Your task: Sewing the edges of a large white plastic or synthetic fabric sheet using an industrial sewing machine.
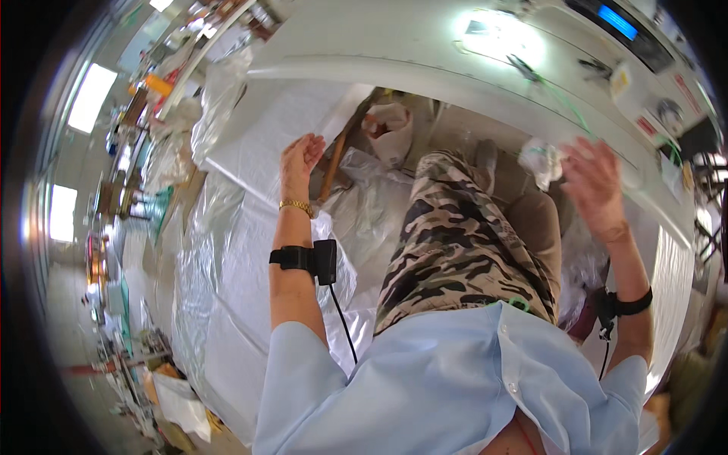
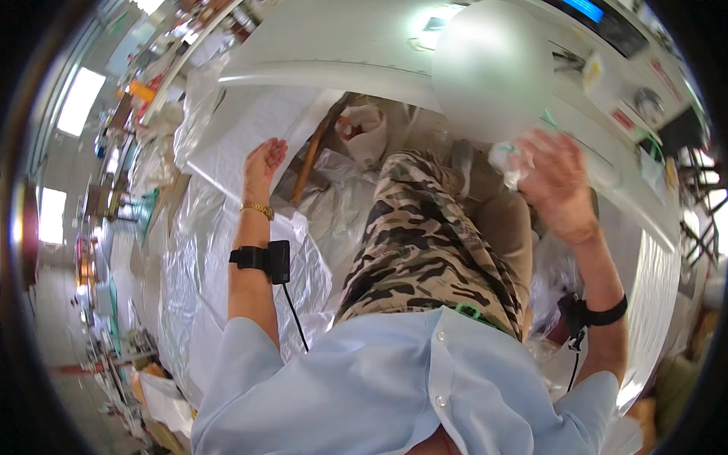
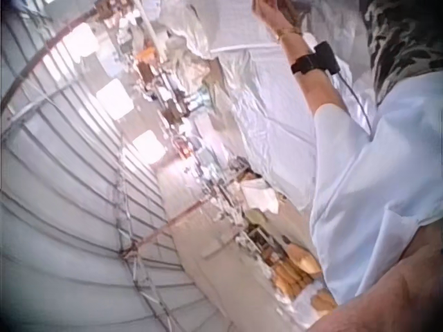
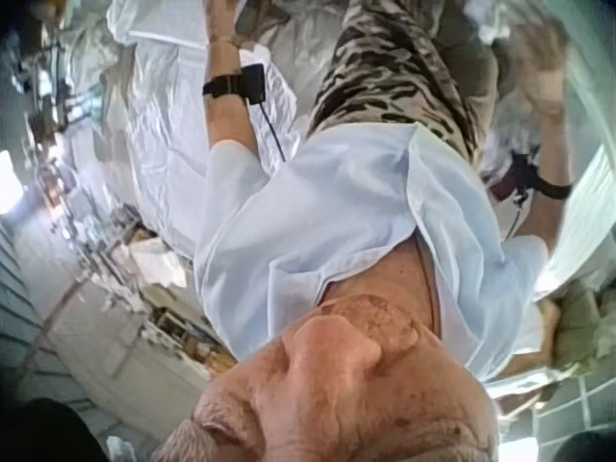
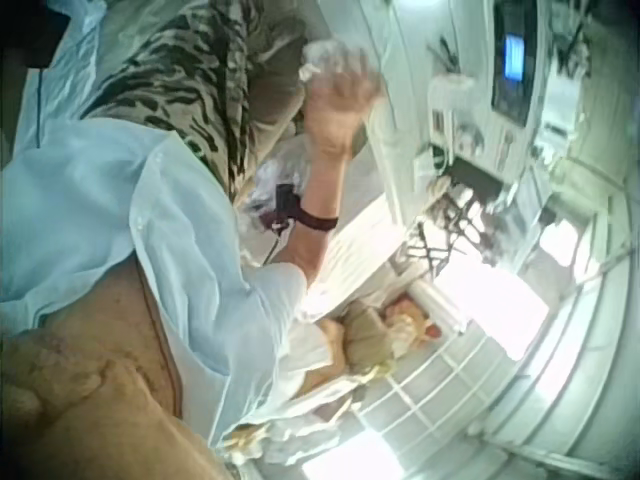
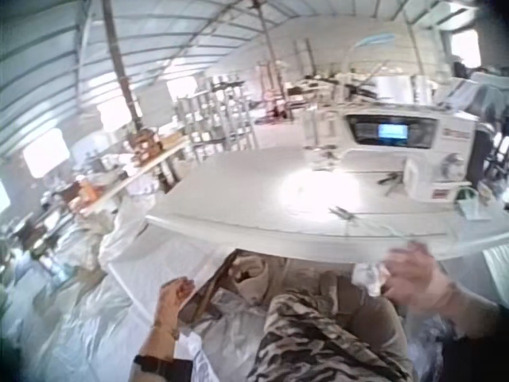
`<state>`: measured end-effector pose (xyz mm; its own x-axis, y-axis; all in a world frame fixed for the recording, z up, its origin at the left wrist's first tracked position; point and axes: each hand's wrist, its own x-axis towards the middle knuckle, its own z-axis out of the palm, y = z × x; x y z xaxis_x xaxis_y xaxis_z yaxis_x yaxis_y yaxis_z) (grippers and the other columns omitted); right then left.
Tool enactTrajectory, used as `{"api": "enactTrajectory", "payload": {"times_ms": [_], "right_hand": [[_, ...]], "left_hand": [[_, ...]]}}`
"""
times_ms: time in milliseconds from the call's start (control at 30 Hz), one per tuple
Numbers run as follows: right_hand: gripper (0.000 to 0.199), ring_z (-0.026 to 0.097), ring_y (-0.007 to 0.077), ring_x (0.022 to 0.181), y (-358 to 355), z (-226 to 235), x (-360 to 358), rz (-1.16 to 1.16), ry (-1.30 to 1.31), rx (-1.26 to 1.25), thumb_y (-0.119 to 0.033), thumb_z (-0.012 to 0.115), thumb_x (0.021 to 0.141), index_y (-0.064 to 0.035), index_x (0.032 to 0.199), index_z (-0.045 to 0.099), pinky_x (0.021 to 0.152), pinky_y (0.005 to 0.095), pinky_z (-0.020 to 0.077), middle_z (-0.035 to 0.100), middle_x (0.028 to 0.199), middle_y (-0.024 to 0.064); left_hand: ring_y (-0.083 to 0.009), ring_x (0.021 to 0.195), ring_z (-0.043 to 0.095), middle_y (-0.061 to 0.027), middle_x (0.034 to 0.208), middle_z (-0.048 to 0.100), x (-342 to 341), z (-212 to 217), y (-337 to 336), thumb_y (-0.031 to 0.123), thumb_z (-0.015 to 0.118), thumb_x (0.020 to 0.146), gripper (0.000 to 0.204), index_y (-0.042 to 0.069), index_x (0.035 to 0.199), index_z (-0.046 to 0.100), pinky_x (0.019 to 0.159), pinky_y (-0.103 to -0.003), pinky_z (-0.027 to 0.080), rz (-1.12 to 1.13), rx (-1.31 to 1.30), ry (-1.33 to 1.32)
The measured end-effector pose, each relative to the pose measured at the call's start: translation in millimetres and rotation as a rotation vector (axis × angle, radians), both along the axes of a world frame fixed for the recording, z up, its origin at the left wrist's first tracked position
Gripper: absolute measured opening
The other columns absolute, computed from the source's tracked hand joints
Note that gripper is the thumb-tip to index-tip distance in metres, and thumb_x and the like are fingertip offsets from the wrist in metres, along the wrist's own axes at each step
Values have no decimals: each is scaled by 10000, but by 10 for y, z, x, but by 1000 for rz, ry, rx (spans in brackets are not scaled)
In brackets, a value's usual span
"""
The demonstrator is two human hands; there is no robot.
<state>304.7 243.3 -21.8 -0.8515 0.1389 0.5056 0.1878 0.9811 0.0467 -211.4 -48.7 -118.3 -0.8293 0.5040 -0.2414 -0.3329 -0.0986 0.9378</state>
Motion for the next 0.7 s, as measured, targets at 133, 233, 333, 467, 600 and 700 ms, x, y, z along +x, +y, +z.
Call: {"api": "enactTrajectory", "payload": {"times_ms": [133, 233, 333, 467, 600, 700], "right_hand": [[542, 493, 318, 1273, -244, 336, -1139, 258, -156, -59, -101, 736, 742, -104, 1266, 595, 1071, 473, 389, 542, 1383, 75], [558, 452, 280, 1304, -129, 393, -1491, 232, -267, -30, -134, 764, 745, -80, 1269, 578, 1081, 439, 377, 512, 1409, 56], [582, 420, 294, 1331, 8, 376, -1741, 253, -326, -40, -167, 754, 758, -65, 1297, 558, 1094, 437, 352, 482, 1444, 59], [543, 404, 325, 1356, 107, 422, -1923, 215, -351, -93, -363, 646, 879, -67, 1323, 545, 1115, 452, 314, 456, 1475, 94], [604, 397, 339, 1380, 136, 430, -1951, 170, -362, -156, -537, 522, 938, -81, 1333, 545, 1129, 469, 287, 460, 1474, 111], [629, 394, 345, 1389, 147, 412, -1934, 150, -384, -177, -578, 492, 947, -84, 1333, 549, 1135, 478, 278, 464, 1474, 114]], "left_hand": [[-240, 891, 713, -172, 1043, 708, -224, -407, -705, 134, 591, 960, 241, -56, 1107, 604, 806, -342, 586, 326, 41, -114], [-249, 910, 709, -167, 1015, 715, -421, -694, -1010, 134, 596, 950, 234, -51, 1092, 605, 817, -355, 574, 525, 38, -158], [-232, 935, 704, -140, 966, 728, -681, -935, -1066, 146, 624, 930, 230, -38, 1066, 648, 806, -349, 562, 499, -255, -48], [-282, 955, 694, -123, 952, 738, -1013, -1145, -974, 194, 694, 873, 235, 22, 1032, 707, 833, -384, 535, 376, -845, 638], [-331, 1008, 648, -119, 1029, 713, -1256, -1256, -755, 239, 744, 826, 255, 69, 1016, 731, 891, -415, 500, 322, -1063, 887], [-320, 1048, 621, -110, 1067, 691, -1366, -1273, -580, 241, 752, 817, 249, 79, 1006, 735, 903, -414, 493, 218, -1141, 914]]}}
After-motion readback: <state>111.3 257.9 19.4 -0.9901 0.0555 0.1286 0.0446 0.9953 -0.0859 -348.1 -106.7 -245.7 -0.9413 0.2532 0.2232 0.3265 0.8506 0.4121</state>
